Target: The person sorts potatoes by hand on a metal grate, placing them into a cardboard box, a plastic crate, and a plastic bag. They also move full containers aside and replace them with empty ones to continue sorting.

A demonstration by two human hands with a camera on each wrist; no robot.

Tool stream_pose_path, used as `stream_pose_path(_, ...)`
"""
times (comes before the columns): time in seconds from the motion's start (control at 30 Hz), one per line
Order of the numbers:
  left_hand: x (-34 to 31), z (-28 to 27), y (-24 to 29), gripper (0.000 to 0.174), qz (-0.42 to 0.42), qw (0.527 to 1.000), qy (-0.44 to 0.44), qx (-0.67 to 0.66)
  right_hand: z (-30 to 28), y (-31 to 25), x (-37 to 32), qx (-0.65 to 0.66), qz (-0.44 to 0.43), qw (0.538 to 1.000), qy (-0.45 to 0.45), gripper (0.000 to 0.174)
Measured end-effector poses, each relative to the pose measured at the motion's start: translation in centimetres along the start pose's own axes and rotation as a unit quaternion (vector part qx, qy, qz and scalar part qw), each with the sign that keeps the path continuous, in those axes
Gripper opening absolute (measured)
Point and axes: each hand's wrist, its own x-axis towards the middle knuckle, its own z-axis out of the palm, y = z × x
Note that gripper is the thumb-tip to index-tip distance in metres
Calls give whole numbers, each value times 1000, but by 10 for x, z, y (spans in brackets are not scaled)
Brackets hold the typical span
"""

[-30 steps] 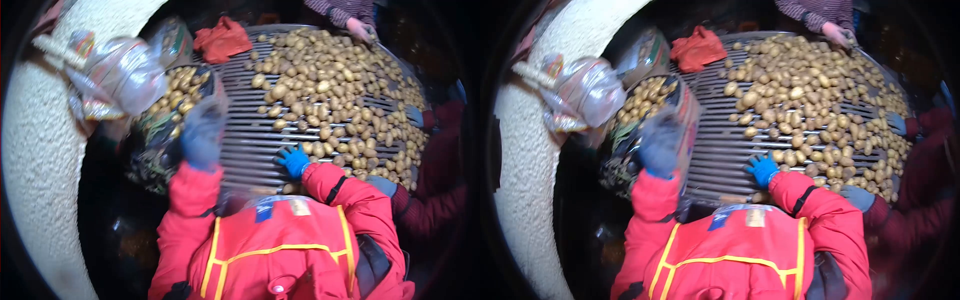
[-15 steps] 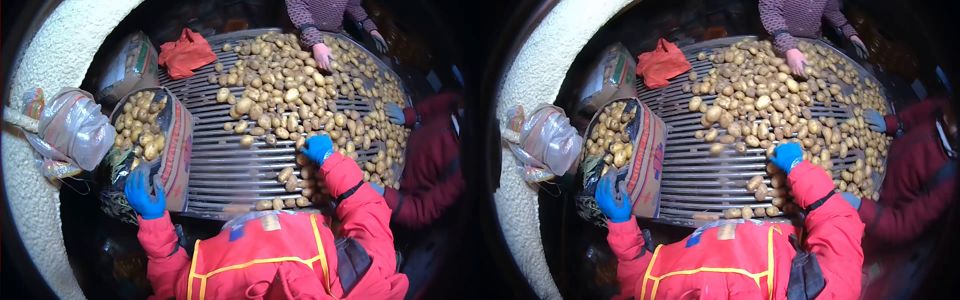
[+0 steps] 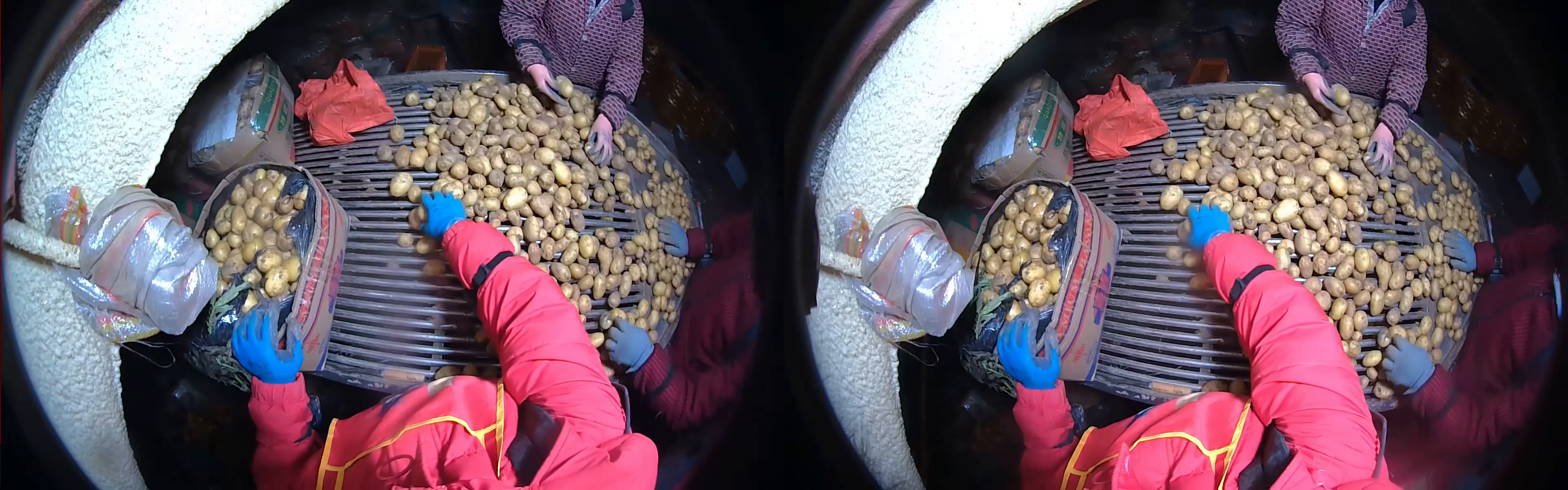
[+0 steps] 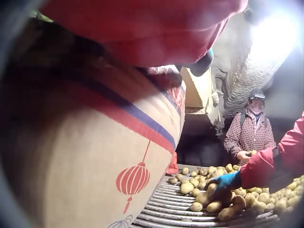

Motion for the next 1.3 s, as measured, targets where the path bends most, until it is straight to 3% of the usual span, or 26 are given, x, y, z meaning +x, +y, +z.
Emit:
stream_pose_path(0.03,3,-2,1,34,-12,1000,-20,-21,0,-1,-1,-33,-38,997,-66,56)
stream_pose_path(0.17,-4,7,-4,31,13,1000,24,-10,5,7,-32,-28,-71,997,16,58)
stream_pose_path(0.3,-6,10,-5,36,13,999,31,8,2,26,-45,11,-50,999,9,68)
stream_pose_path(0.4,-4,8,-1,32,6,999,44,-4,-14,31,-62,-15,-85,996,-27,62)
stream_pose_path(0.57,-9,11,-4,35,-8,999,39,11,-24,37,-64,10,-59,997,-43,78)
stream_pose_path(0.67,-10,12,-4,36,-6,999,41,8,-39,32,-56,106,5,978,-177,70)
stream_pose_path(0.7,-10,11,-4,36,-8,999,42,6,-31,35,-53,106,-10,982,-156,66)
stream_pose_path(0.83,-9,7,0,34,-9,999,42,-2,-63,22,-84,63,-73,969,-226,60)
stream_pose_path(0.93,-11,11,-3,34,-4,999,44,-8,-24,28,-97,66,-28,991,-110,76)
stream_pose_path(0.97,-10,9,-2,34,-8,999,39,-4,-34,22,-109,70,-2,989,-129,77)
stream_pose_path(1.1,-8,8,0,32,-10,999,38,0,10,40,-135,45,-62,997,-20,69)
stream_pose_path(1.3,-7,8,3,30,-8,999,39,7,-8,52,-162,1,-138,990,-32,74)
